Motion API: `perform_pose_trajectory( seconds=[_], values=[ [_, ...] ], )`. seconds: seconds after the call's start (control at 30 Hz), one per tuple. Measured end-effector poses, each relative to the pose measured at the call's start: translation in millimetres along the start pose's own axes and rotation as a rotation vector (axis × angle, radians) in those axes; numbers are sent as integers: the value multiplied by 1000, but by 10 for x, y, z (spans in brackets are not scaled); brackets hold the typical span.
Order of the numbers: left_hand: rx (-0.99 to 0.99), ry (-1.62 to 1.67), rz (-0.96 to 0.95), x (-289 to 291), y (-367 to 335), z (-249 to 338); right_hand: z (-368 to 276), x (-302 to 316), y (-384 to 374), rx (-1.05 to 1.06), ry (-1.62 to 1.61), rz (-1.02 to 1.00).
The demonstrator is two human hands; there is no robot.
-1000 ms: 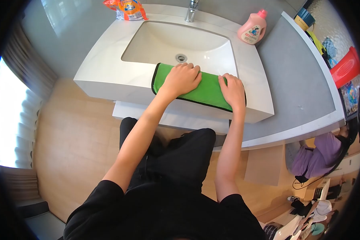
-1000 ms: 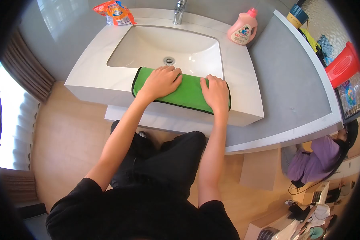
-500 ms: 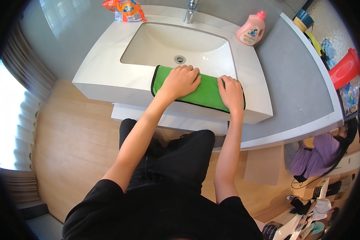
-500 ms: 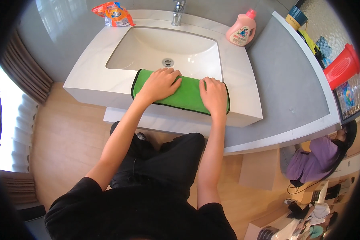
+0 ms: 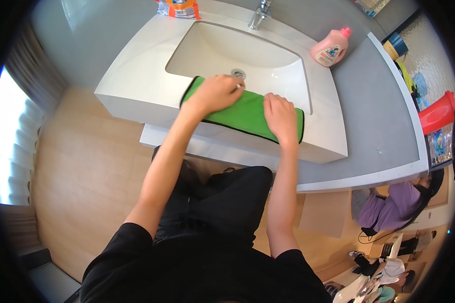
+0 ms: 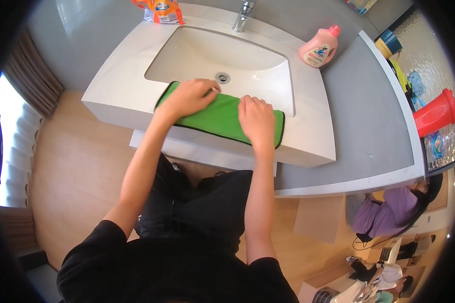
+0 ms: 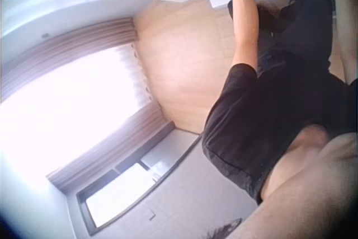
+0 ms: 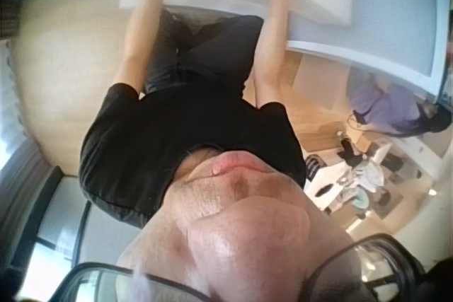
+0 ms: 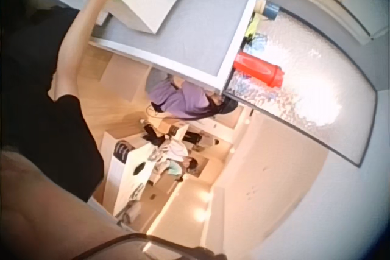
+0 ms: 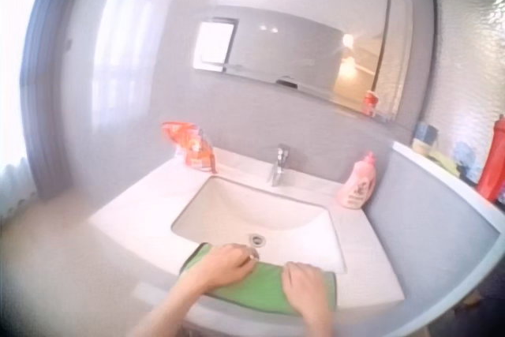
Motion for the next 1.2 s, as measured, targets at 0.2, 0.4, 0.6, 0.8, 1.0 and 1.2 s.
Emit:
perform_pose_trajectory(
  seconds=[0.2, 0.4, 0.6, 0.8, 1.0, 1.2],
  values=[
    [268, -204, -17, 726, 386, -643, -753, -300, -326, 151, -62, 11],
    [92, -192, 21, 776, 517, -678, -1017, -395, -414, 174, -144, -6],
    [153, -246, -1, 785, 515, -621, -992, -323, -391, 167, -230, -12],
    [159, -316, -47, 767, 502, -583, -845, -325, -365, 53, -174, 5],
    [167, -414, -40, 633, 454, -513, -606, -210, -288, 6, -160, -37],
    [199, -447, -13, 309, 240, -279, -173, -75, -173, 17, -220, -29]
  ],
)
Point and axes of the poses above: each hand's wrist, its own y-axis away from the middle knuckle, its own x-axis out of the back of the hand, z = x × y, the point moved 1 cm from there along -y, towards the middle knuckle, and after that the axes turned 5 degrees about -z, right-handed, at the moved point
